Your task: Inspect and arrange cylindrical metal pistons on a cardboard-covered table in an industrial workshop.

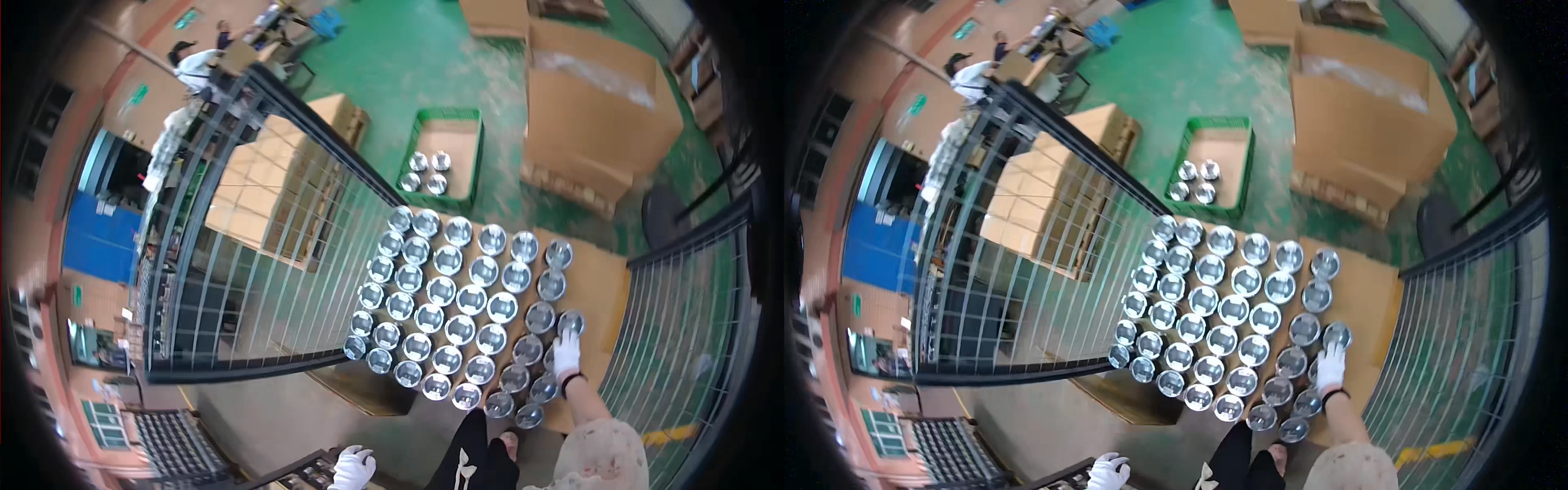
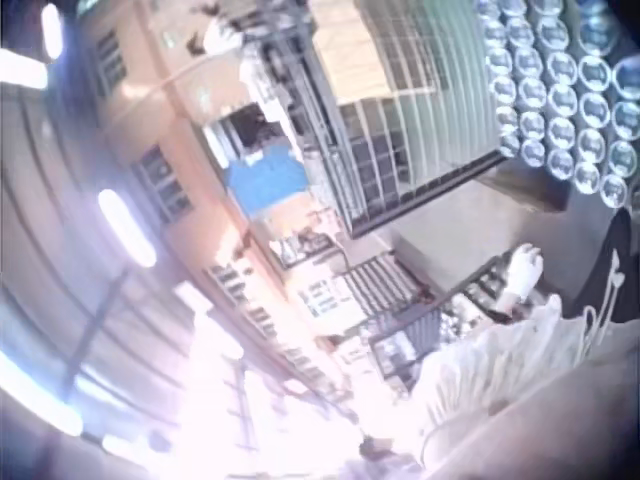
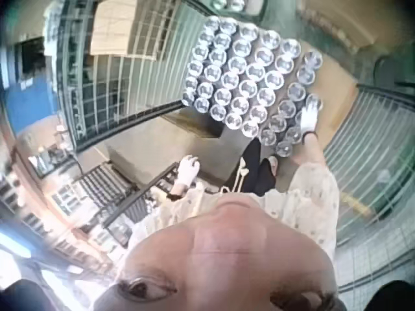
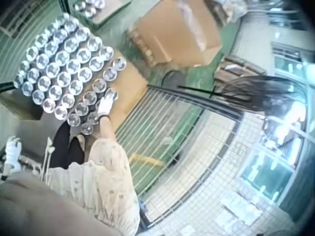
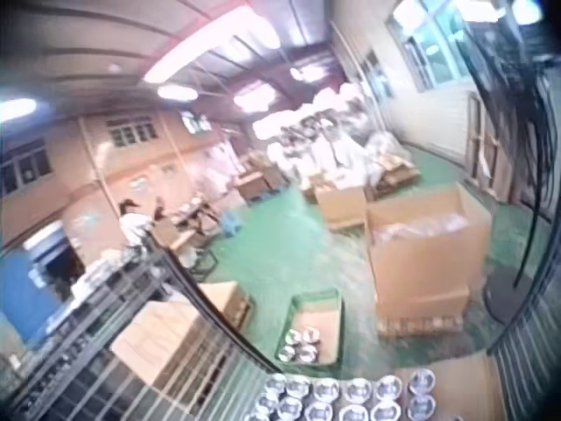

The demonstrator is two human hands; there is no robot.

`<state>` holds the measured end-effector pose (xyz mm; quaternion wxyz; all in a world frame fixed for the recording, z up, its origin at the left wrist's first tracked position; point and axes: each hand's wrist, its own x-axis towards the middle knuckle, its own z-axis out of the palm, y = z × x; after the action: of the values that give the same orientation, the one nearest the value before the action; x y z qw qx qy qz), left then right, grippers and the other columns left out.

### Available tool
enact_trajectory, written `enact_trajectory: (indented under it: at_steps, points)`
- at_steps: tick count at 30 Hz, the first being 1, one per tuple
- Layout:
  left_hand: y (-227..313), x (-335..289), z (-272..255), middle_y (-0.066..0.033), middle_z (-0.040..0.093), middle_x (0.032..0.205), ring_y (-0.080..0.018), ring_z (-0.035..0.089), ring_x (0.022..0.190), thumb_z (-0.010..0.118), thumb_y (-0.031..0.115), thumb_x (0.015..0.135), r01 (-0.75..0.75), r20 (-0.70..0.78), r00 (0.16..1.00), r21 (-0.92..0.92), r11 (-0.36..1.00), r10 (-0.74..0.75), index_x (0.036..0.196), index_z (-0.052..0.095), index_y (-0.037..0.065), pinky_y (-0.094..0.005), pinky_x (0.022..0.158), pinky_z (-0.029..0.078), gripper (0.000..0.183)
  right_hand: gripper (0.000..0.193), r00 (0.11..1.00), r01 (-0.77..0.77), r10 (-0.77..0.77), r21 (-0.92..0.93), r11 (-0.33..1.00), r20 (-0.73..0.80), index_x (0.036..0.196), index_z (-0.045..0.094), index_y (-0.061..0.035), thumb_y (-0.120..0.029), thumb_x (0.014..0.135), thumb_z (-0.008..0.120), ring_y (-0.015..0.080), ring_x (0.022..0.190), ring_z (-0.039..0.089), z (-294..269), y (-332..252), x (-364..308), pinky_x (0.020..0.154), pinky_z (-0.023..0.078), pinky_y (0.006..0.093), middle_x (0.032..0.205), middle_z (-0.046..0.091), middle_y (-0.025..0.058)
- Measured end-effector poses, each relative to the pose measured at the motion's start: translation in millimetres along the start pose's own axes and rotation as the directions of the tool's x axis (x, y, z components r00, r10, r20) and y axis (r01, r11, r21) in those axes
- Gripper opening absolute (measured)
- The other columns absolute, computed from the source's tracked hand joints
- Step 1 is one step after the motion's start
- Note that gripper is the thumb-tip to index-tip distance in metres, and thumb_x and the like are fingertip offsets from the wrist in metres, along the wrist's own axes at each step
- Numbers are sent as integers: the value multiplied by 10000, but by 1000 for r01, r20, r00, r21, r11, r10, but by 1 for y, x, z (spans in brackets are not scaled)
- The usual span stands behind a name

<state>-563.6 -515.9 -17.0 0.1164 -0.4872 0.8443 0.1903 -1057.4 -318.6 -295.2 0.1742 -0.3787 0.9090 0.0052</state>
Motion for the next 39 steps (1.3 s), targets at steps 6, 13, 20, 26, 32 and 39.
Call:
enact_trajectory:
  at_steps: [6, 13, 20, 26, 32, 39]
  points:
    - [43, -90, 36, -79, 684, 918, -246, 631, 950, 620, 296, 777, -42, -254, 967, -157, 987, 1, 879, 725, 160, -365, 862, 502, 199, 369, 996, 87, -87, -1, 996, -32, 1168, 554, 13, -75, 811, 526, 359, 1172, 437, -75, -53, -138, 1032, 353, 403, 1191, 506, 188]
    - [59, -228, 83, -64, 685, 942, -248, 633, 946, 596, 337, 778, 143, -211, 958, -229, 963, -193, 887, 725, 166, -369, 855, 503, 240, 332, 946, 263, -257, -1, 965, 197, 1020, 656, -47, -179, 729, 569, 322, 1143, 466, -78, -69, -279, 972, 375, 390, 1172, 547, 172]
    - [46, -336, 83, -100, 688, 936, -278, 647, 907, 569, 352, 796, 305, -266, 872, -362, 881, -411, 915, 728, 148, -384, 849, 501, 285, 308, 817, 453, -255, -301, 839, 518, 1046, 691, -114, -239, 789, 575, 304, 1116, 576, -96, -77, -307, 897, 491, 383, 1114, 647, 124]
    - [24, -425, 83, -156, 675, 891, -362, 642, 835, 549, 300, 802, 517, -110, 679, -631, 579, -726, 817, 703, 62, -438, 778, 517, 284, 221, 691, 718, -532, -380, 584, 488, 926, 699, -70, -203, 783, 596, 324, 912, 664, -128, -168, -298, 775, 535, 405, 953, 678, 184]
    - [-36, -500, 83, -172, 653, 886, -350, 618, 845, 477, 277, 865, 457, -225, 560, -719, 524, -797, 834, 665, 52, -447, 751, 495, 295, 282, 344, 913, -800, -375, 162, 492, 1040, 652, -86, -76, 780, 542, 335, 974, 625, -86, -327, -353, 860, 504, 406, 1049, 641, 170]
    - [-107, -619, 133, -194, 655, 913, -366, 629, 875, 474, 275, 855, 507, 146, 184, -861, -33, -972, 904, 684, 59, -447, 800, 499, 305, 416, -283, 952, -823, 37, -305, 493, 1186, 568, -72, -61, 772, 523, 340, 1198, 470, -16, -496, -594, 985, 414, 416, 1285, 508, 184]
